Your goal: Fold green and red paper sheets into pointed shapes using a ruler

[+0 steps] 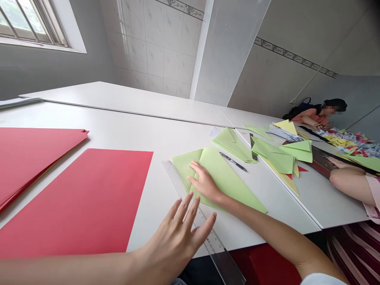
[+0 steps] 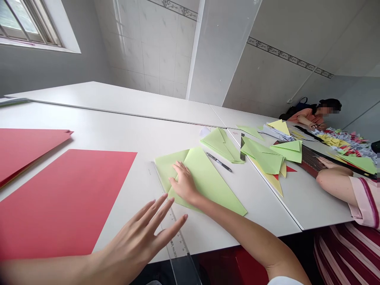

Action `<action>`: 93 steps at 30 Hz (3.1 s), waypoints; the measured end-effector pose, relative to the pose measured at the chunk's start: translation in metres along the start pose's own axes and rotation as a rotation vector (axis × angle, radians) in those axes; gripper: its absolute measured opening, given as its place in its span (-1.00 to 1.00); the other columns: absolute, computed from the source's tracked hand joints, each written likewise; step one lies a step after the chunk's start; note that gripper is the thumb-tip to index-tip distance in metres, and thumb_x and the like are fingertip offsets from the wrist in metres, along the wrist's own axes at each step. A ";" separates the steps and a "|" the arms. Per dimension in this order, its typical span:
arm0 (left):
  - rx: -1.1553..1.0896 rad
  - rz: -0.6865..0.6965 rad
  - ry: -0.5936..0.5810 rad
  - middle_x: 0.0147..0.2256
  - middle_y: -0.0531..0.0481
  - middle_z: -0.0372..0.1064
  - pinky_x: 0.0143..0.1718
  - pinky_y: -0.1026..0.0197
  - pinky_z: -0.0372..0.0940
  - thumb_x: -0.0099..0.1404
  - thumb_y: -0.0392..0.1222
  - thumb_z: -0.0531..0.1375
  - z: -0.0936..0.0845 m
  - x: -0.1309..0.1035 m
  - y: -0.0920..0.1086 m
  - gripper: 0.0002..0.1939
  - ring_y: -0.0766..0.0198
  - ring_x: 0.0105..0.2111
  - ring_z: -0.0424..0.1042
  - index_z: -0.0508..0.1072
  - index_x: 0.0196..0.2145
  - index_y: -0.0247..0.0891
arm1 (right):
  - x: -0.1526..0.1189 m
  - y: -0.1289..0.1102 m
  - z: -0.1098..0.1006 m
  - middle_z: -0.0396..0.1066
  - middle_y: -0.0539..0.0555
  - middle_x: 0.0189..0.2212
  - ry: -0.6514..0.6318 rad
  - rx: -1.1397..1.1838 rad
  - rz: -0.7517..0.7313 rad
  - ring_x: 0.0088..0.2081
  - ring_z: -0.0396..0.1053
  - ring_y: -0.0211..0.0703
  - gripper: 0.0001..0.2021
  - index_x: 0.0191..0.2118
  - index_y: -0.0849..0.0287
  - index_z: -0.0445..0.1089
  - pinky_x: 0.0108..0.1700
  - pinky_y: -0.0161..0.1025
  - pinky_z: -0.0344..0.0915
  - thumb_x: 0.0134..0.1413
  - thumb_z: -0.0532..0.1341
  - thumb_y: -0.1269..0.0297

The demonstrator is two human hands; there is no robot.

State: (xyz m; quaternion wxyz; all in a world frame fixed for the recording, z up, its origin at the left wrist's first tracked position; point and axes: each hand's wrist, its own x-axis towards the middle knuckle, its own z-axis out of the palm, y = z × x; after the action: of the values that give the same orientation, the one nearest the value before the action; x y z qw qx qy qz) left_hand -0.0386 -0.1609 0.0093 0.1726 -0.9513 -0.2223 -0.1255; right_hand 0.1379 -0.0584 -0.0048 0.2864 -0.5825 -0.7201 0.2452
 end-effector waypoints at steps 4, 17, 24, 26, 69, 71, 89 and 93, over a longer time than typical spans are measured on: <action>-0.015 0.033 -0.028 0.21 -0.59 0.14 0.06 -0.27 0.32 0.29 -0.21 0.12 -0.001 0.019 0.006 -0.26 -0.38 0.23 0.15 -0.01 0.37 -0.33 | 0.001 0.003 -0.003 0.12 0.12 0.34 0.023 0.115 0.027 0.38 -0.01 -0.11 -0.50 0.25 0.14 0.30 0.37 -0.03 0.02 0.20 0.05 0.32; -0.194 -0.057 -0.250 0.29 -0.52 -0.01 0.17 -0.36 0.16 0.27 -0.14 0.19 0.024 0.034 -0.001 -0.26 -0.42 0.30 -0.08 0.08 0.35 -0.28 | 0.000 -0.003 -0.021 0.26 0.06 0.26 0.051 0.354 0.106 0.32 0.14 -0.16 -0.52 0.16 0.14 0.37 0.32 -0.17 0.12 0.35 -0.10 0.07; -0.161 -0.017 -0.120 0.36 -0.31 -0.12 0.26 -0.29 0.09 0.11 -0.41 0.14 0.020 0.001 -0.027 -0.17 -0.25 0.37 -0.21 0.10 0.34 -0.18 | 0.008 0.008 -0.034 0.17 0.11 0.32 0.069 0.312 0.111 0.34 0.11 -0.13 -0.47 0.32 0.15 0.17 0.31 -0.12 0.15 0.27 -0.04 0.23; -0.139 -0.053 -0.049 0.37 -0.16 -0.11 0.29 -0.21 0.09 0.07 -0.52 0.05 0.017 -0.011 -0.040 -0.16 -0.15 0.37 -0.15 0.17 0.32 -0.12 | 0.010 0.013 -0.038 0.06 0.11 0.36 0.059 0.265 0.106 0.37 0.03 -0.11 -0.36 0.39 0.13 0.02 0.33 -0.06 0.10 0.19 0.01 0.31; -0.290 -0.356 -0.103 0.26 -0.14 0.19 0.26 -0.11 0.17 0.49 0.14 -0.24 0.029 -0.013 -0.116 -0.39 0.01 0.29 0.13 0.27 0.25 -0.20 | 0.066 0.046 -0.094 -0.05 -0.14 -0.61 0.098 -0.027 -0.052 -0.54 -0.05 -0.33 -0.64 -0.57 0.09 -0.02 -0.45 -0.32 -0.06 0.02 0.19 0.16; -0.266 -0.312 -0.081 0.23 -0.17 0.24 0.23 -0.11 0.20 0.50 0.13 -0.25 0.030 -0.011 -0.114 -0.39 -0.01 0.26 0.18 0.31 0.22 -0.21 | 0.061 0.052 -0.094 0.05 -0.13 -0.62 0.064 0.013 -0.030 -0.55 0.05 -0.31 -0.70 -0.55 0.09 0.06 -0.46 -0.33 0.01 0.01 0.19 0.15; -0.126 -0.099 0.073 0.07 -0.04 0.43 0.11 -0.08 0.33 0.48 -0.07 -0.01 0.023 -0.013 -0.103 -0.62 -0.01 0.13 0.34 0.42 0.12 -0.19 | 0.030 0.069 -0.080 0.27 -0.07 -0.49 0.194 -0.226 0.114 -0.39 0.29 -0.10 -0.47 0.21 0.16 0.21 -0.23 -0.20 0.20 0.09 0.16 0.25; -0.146 -0.063 0.105 0.06 -0.01 0.44 0.06 -0.02 0.38 0.47 -0.15 0.00 0.023 -0.014 -0.099 -0.65 0.03 0.13 0.36 0.43 0.10 -0.17 | 0.026 0.067 -0.080 0.32 -0.04 -0.47 0.189 -0.288 0.124 -0.37 0.32 -0.07 -0.48 0.22 0.19 0.22 -0.23 -0.19 0.21 0.12 0.16 0.27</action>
State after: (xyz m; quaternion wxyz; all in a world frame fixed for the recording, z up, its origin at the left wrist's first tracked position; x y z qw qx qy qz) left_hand -0.0936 -0.0740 0.0113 0.1104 -0.9460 -0.2330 -0.1964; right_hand 0.2370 -0.0175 0.0098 0.2505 -0.6814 -0.6803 0.1009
